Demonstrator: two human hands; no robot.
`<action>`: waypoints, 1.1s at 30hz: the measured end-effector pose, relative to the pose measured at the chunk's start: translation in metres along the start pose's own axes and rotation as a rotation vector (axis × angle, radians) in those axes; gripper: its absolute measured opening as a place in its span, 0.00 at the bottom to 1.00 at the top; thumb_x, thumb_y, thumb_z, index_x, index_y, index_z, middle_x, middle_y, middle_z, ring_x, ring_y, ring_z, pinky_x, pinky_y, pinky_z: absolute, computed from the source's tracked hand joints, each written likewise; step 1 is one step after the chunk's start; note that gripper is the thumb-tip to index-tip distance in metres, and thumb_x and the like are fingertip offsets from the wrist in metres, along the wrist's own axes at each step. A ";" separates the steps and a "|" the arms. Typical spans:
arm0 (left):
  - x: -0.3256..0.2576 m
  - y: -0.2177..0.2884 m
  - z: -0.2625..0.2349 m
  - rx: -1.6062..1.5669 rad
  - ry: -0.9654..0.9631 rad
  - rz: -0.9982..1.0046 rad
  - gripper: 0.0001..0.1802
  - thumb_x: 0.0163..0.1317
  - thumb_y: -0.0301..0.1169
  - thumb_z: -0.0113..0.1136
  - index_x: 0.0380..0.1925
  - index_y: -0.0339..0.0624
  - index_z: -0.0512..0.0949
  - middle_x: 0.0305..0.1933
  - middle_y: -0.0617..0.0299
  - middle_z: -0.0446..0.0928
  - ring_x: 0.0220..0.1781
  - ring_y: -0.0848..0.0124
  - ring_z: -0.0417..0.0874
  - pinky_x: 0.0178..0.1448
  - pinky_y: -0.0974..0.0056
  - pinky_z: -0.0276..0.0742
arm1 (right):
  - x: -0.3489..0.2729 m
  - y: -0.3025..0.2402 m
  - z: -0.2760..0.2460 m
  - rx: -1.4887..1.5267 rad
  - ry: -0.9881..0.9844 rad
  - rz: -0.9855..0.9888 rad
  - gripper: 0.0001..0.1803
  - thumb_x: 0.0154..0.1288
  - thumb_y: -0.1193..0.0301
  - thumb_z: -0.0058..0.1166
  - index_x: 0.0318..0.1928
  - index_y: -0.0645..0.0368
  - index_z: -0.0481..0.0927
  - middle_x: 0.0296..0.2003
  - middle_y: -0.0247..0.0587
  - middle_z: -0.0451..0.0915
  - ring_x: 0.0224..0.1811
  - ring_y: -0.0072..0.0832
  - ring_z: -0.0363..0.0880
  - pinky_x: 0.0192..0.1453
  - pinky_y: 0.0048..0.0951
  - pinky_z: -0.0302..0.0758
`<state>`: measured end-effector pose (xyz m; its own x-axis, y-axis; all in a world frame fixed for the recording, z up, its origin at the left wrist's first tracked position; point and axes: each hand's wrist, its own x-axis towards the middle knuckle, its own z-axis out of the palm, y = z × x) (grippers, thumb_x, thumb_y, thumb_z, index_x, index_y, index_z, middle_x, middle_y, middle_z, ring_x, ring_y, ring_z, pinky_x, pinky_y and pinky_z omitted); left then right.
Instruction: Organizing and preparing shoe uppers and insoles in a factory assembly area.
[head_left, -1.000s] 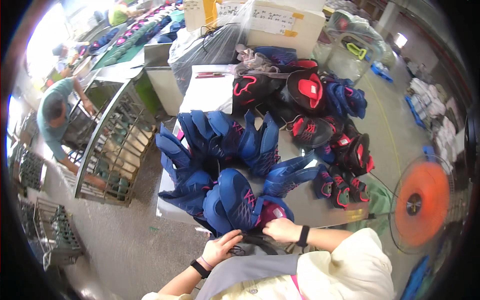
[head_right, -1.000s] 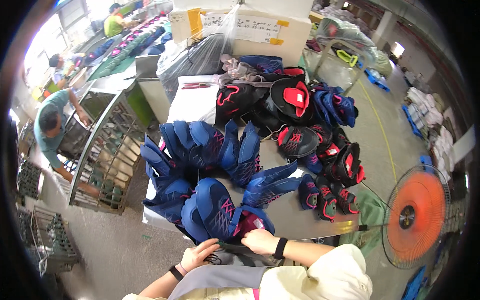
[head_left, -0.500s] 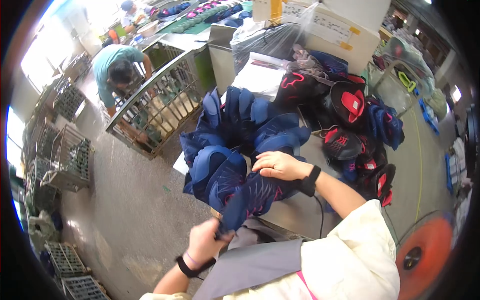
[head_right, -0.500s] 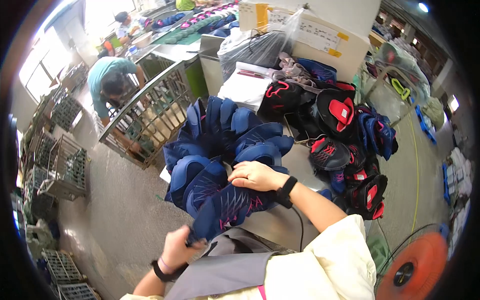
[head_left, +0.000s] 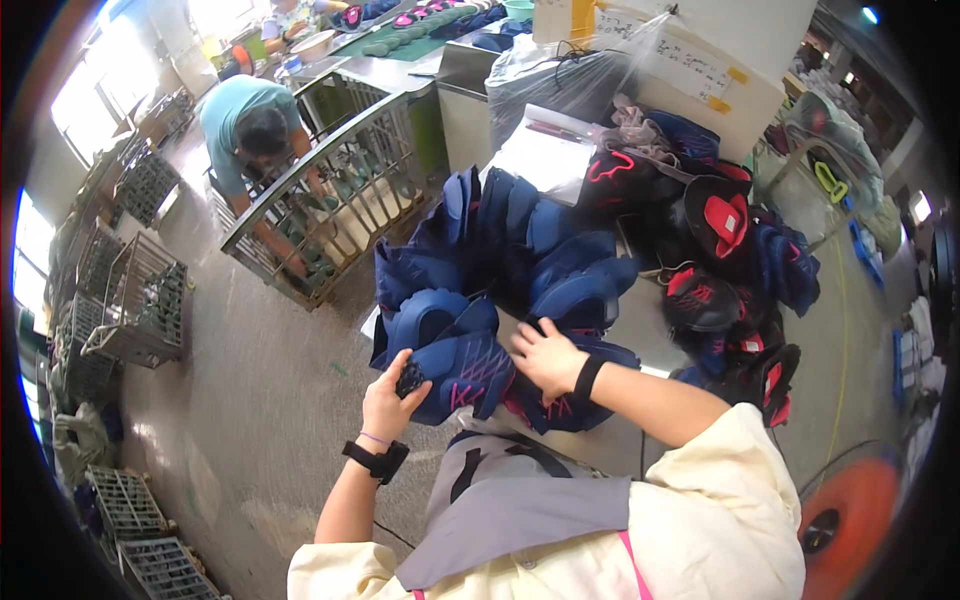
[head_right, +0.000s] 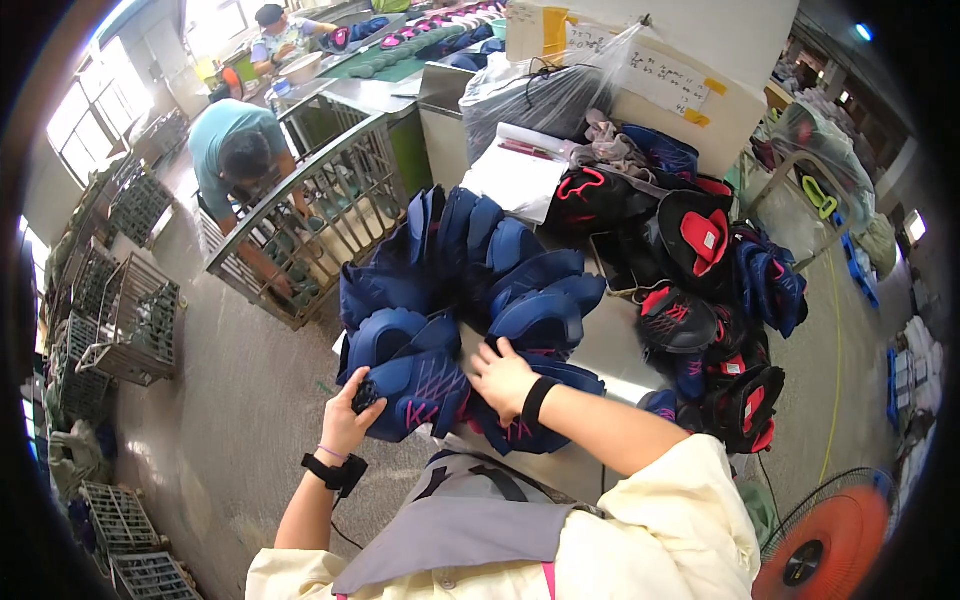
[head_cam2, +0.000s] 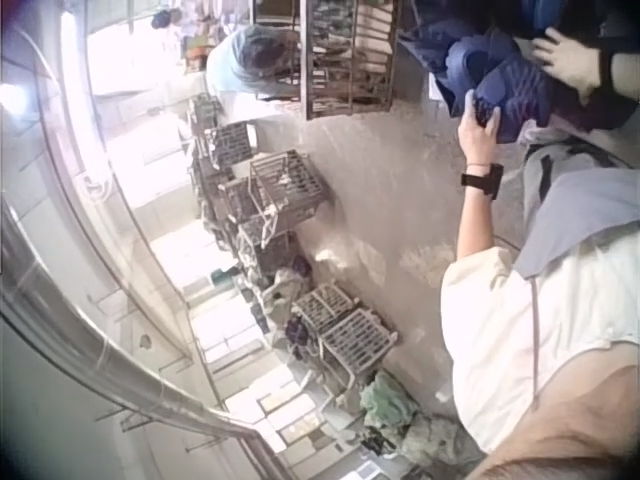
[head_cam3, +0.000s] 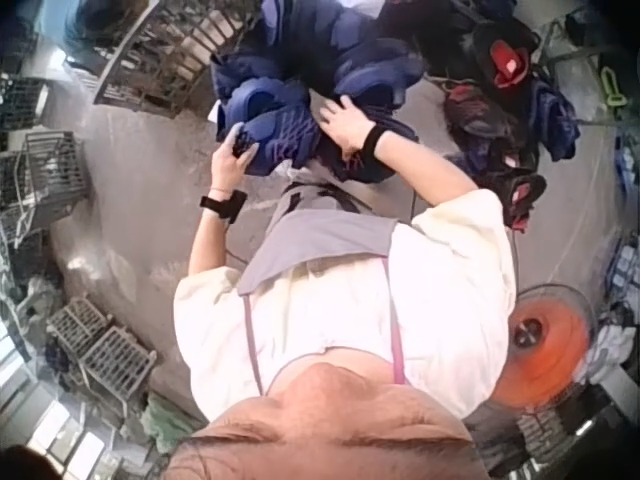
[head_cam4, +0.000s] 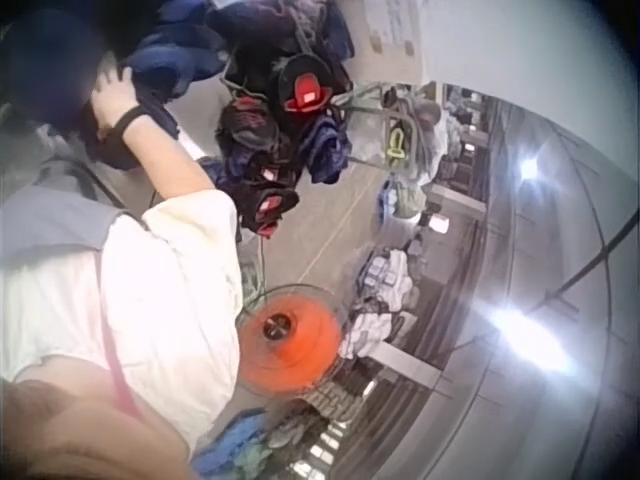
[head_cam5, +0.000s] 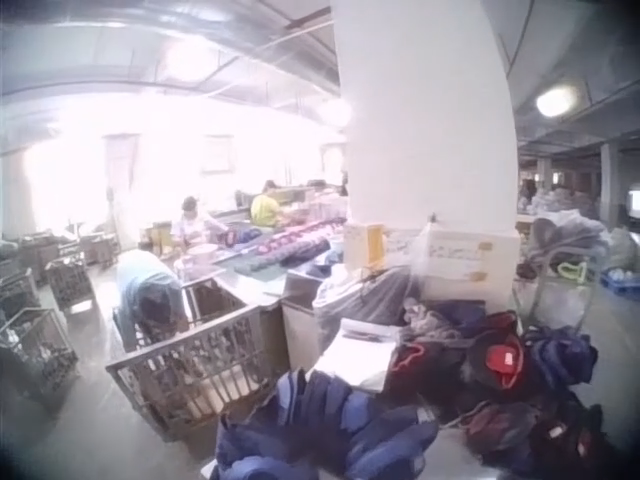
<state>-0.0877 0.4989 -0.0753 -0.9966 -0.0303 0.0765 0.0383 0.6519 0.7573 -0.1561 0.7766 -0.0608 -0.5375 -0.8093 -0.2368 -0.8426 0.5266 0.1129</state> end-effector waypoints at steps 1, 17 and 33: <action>0.005 0.002 -0.007 0.033 -0.108 -0.008 0.30 0.47 0.37 0.66 0.53 0.47 0.70 0.39 0.48 0.78 0.41 0.56 0.80 0.45 0.61 0.74 | 0.001 0.002 0.007 0.046 -0.089 -0.021 0.35 0.31 0.56 0.69 0.47 0.51 0.76 0.42 0.39 0.75 0.52 0.35 0.68 0.55 0.42 0.59; 0.040 -0.001 -0.025 0.344 -0.406 0.494 0.29 0.40 0.43 0.68 0.46 0.53 0.75 0.27 0.62 0.72 0.32 0.63 0.77 0.32 0.61 0.74 | -0.060 0.019 -0.038 0.612 -0.342 0.046 0.11 0.44 0.69 0.53 0.30 0.59 0.77 0.27 0.43 0.77 0.34 0.40 0.76 0.37 0.38 0.74; 0.190 0.106 0.108 0.708 -0.444 0.854 0.09 0.54 0.31 0.49 0.31 0.52 0.79 0.40 0.58 0.69 0.23 0.67 0.79 0.26 0.64 0.73 | -0.045 0.103 -0.029 -0.153 0.349 0.282 0.02 0.44 0.67 0.51 0.21 0.48 0.76 0.28 0.30 0.73 0.41 0.27 0.71 0.42 0.28 0.66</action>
<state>-0.2808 0.6438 -0.0506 -0.6117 0.7898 0.0450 0.7911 0.6107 0.0344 -0.2199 0.8598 -0.0109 -0.7031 -0.6931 0.1592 -0.6431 0.7152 0.2737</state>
